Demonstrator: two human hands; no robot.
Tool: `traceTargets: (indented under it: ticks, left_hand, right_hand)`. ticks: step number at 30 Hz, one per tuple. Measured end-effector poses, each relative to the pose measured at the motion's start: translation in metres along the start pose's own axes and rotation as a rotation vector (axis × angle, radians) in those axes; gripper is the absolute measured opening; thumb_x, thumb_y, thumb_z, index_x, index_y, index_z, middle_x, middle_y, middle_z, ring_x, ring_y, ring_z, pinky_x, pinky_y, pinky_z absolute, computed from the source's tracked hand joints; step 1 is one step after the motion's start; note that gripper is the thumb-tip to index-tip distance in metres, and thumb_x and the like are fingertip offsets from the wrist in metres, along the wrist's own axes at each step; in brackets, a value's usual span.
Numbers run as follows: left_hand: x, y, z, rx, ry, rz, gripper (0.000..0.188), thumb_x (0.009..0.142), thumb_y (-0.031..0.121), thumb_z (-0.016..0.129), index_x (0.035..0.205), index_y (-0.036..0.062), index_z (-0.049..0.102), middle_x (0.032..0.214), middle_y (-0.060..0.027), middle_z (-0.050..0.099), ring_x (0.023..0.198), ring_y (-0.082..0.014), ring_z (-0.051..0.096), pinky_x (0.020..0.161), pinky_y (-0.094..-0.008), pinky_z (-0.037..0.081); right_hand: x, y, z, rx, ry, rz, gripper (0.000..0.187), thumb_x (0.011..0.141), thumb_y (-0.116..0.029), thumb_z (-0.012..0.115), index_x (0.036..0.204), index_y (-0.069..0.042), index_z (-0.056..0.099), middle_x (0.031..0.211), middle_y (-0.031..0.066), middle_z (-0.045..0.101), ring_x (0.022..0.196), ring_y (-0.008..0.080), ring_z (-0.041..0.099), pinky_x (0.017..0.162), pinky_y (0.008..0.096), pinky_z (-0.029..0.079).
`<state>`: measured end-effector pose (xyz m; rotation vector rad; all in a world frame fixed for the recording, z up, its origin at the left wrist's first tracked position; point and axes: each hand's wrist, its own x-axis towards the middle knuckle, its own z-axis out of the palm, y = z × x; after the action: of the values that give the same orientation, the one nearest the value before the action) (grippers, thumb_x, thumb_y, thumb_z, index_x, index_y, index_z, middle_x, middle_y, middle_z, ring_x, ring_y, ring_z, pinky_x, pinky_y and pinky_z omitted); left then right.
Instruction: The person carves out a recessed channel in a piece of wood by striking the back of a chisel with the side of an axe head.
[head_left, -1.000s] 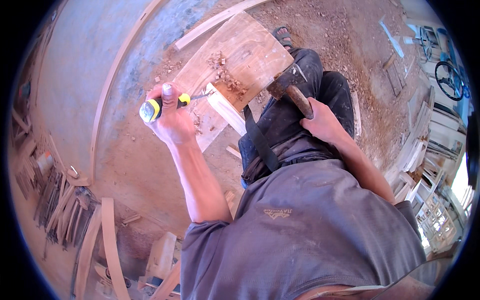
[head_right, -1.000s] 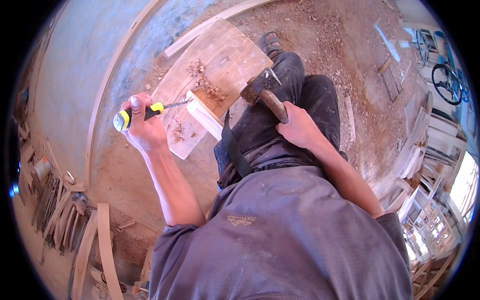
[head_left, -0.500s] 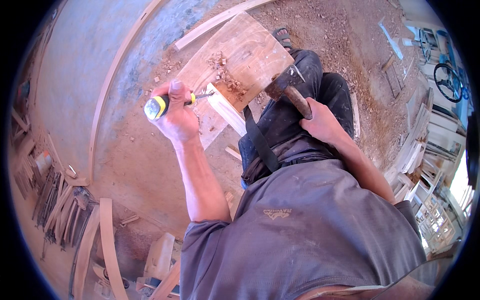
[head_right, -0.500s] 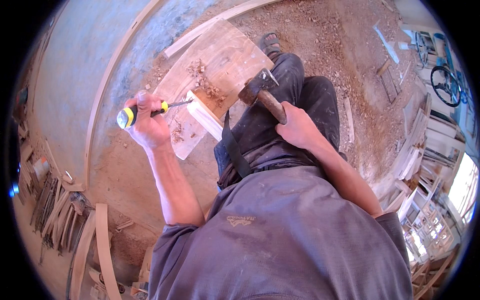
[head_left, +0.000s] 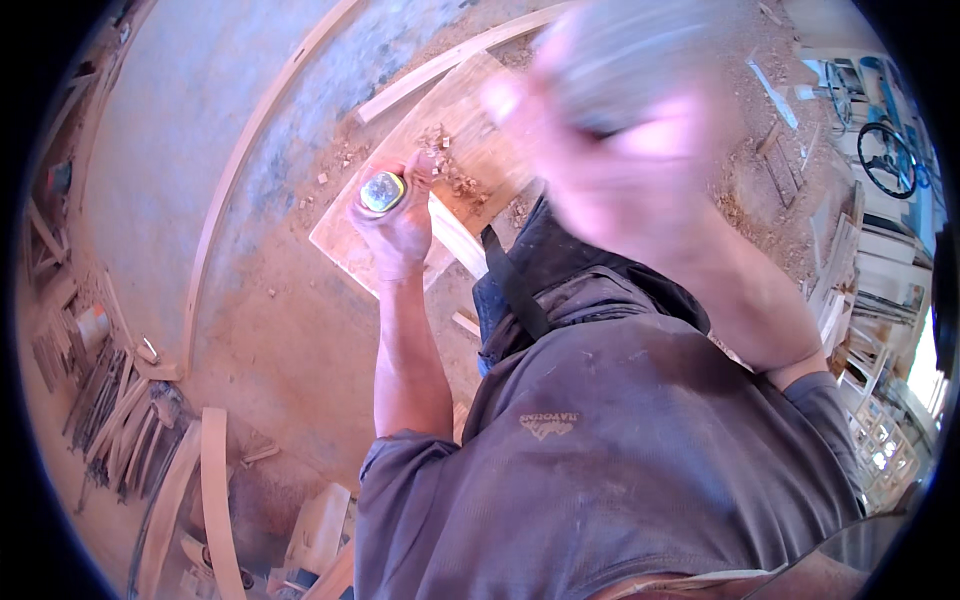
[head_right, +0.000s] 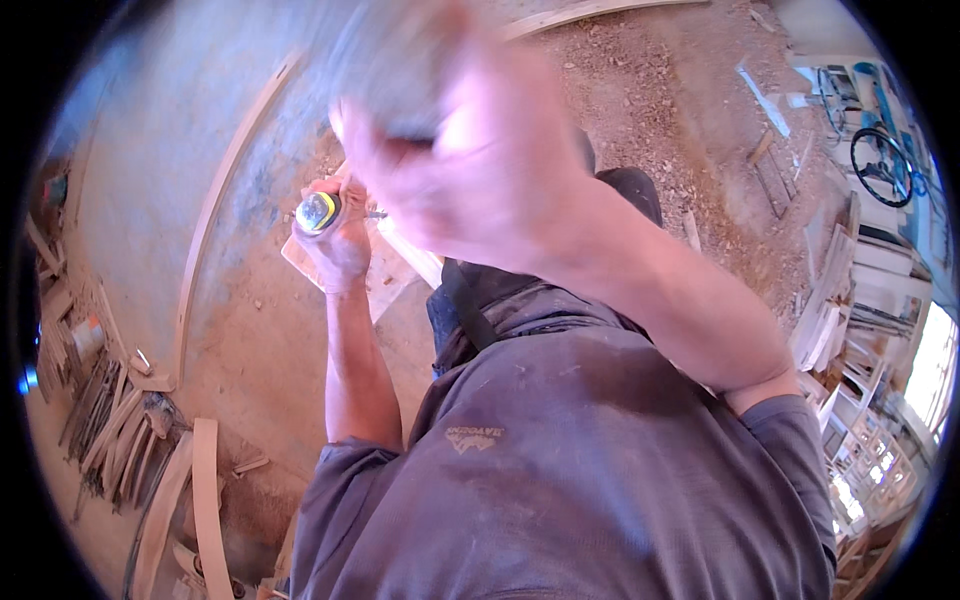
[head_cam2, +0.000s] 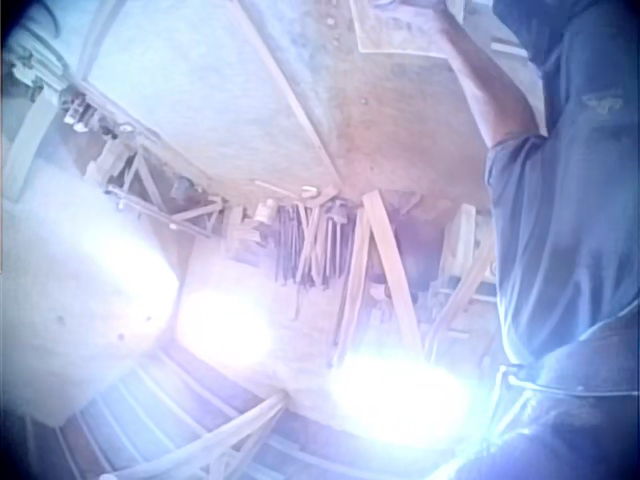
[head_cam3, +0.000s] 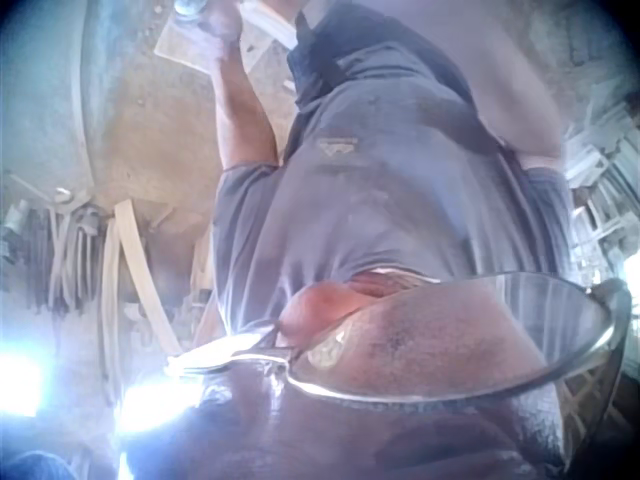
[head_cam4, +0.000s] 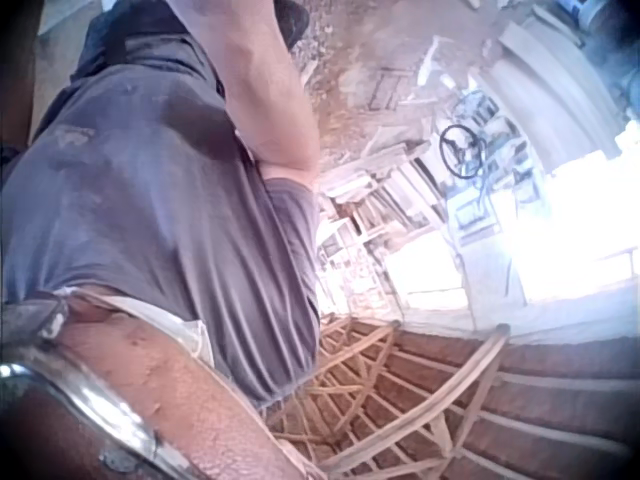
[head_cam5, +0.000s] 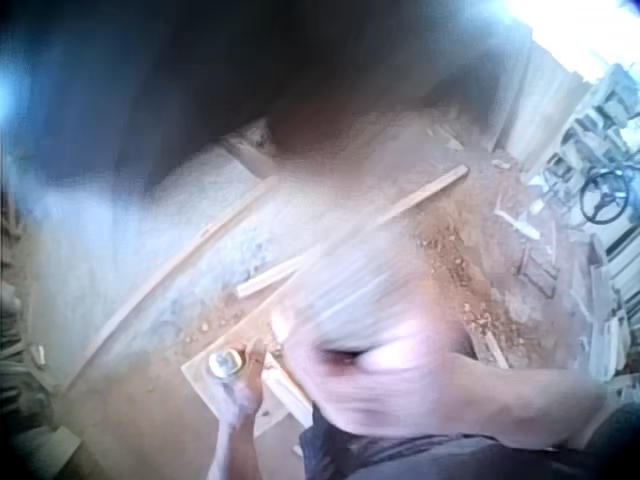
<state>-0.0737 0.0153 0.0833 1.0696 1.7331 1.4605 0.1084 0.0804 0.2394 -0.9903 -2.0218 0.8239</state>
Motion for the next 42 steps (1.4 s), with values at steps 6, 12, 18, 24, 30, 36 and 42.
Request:
traceTargets:
  ticks: [6,12,18,24,30,36,42]
  left_hand:
    - [-0.003,-0.018,-0.015,-0.085,-0.056,0.02,0.01,0.084,-0.001,0.076,0.088,0.0033,0.068,0.082,-0.0026,0.067,0.079,-0.0147,0.063,0.073,-0.0334,0.051]
    - [0.002,-0.01,-0.01,-0.129,-0.086,0.039,0.012,0.082,-0.001,0.078,0.093,-0.0001,0.071,0.085,-0.0027,0.072,0.081,-0.0124,0.065,0.076,-0.029,0.052]
    - [0.002,-0.04,-0.025,-0.108,-0.044,-0.033,0.015,0.087,0.011,0.078,0.089,0.0002,0.068,0.08,-0.003,0.068,0.077,-0.0146,0.064,0.073,-0.0299,0.052]
    - [0.018,-0.053,-0.114,-0.756,0.61,-0.278,0.034,0.093,0.005,0.064,0.065,0.0102,0.045,0.056,-0.0001,0.044,0.051,-0.012,0.043,0.052,-0.0311,0.039]
    - [0.015,-0.025,-0.095,-0.703,0.457,-0.125,0.034,0.093,0.002,0.067,0.069,0.012,0.044,0.058,-0.0004,0.046,0.048,-0.0126,0.042,0.051,-0.0297,0.04]
    - [0.016,-0.028,-0.052,-0.656,0.395,-0.203,0.031,0.091,0.0,0.068,0.071,0.0089,0.046,0.058,-0.0045,0.049,0.051,-0.0145,0.044,0.055,-0.034,0.042]
    - [0.02,-0.033,-0.044,-0.615,0.201,-0.125,0.025,0.09,0.001,0.072,0.074,0.0061,0.053,0.059,-0.005,0.052,0.052,-0.0147,0.049,0.054,-0.0334,0.044]
  right_hand:
    - [-0.012,0.012,0.03,-0.415,-0.551,0.103,0.032,0.081,-0.004,0.065,0.111,-0.004,0.056,0.068,0.0177,0.064,0.069,0.0407,0.068,0.061,0.0497,0.053]
    - [-0.02,-0.015,0.019,-0.246,-0.283,0.042,0.036,0.079,-0.008,0.07,0.111,-0.003,0.053,0.071,0.0161,0.066,0.07,0.0388,0.069,0.063,0.0504,0.053]
    - [-0.013,0.001,0.035,-0.433,-0.64,0.133,0.044,0.078,-0.008,0.07,0.117,-0.001,0.051,0.078,0.0175,0.069,0.077,0.039,0.07,0.068,0.0497,0.053]
    - [-0.082,0.049,0.032,-0.273,-0.489,0.604,0.034,0.085,-0.008,0.062,0.118,-0.001,0.056,0.086,0.0263,0.069,0.089,0.0465,0.068,0.081,0.0537,0.052]
    - [-0.116,0.075,0.038,-0.181,-0.444,0.783,0.049,0.084,-0.013,0.068,0.129,0.001,0.054,0.097,0.032,0.068,0.098,0.0485,0.066,0.087,0.053,0.051]
    - [-0.107,0.062,0.036,-0.194,-0.469,0.744,0.042,0.085,-0.012,0.07,0.121,0.004,0.054,0.09,0.0316,0.066,0.091,0.048,0.066,0.08,0.0491,0.051]
    - [-0.104,0.062,0.038,-0.185,-0.445,0.739,0.045,0.085,-0.012,0.069,0.124,0.002,0.055,0.095,0.0309,0.069,0.095,0.0488,0.066,0.085,0.0527,0.052]
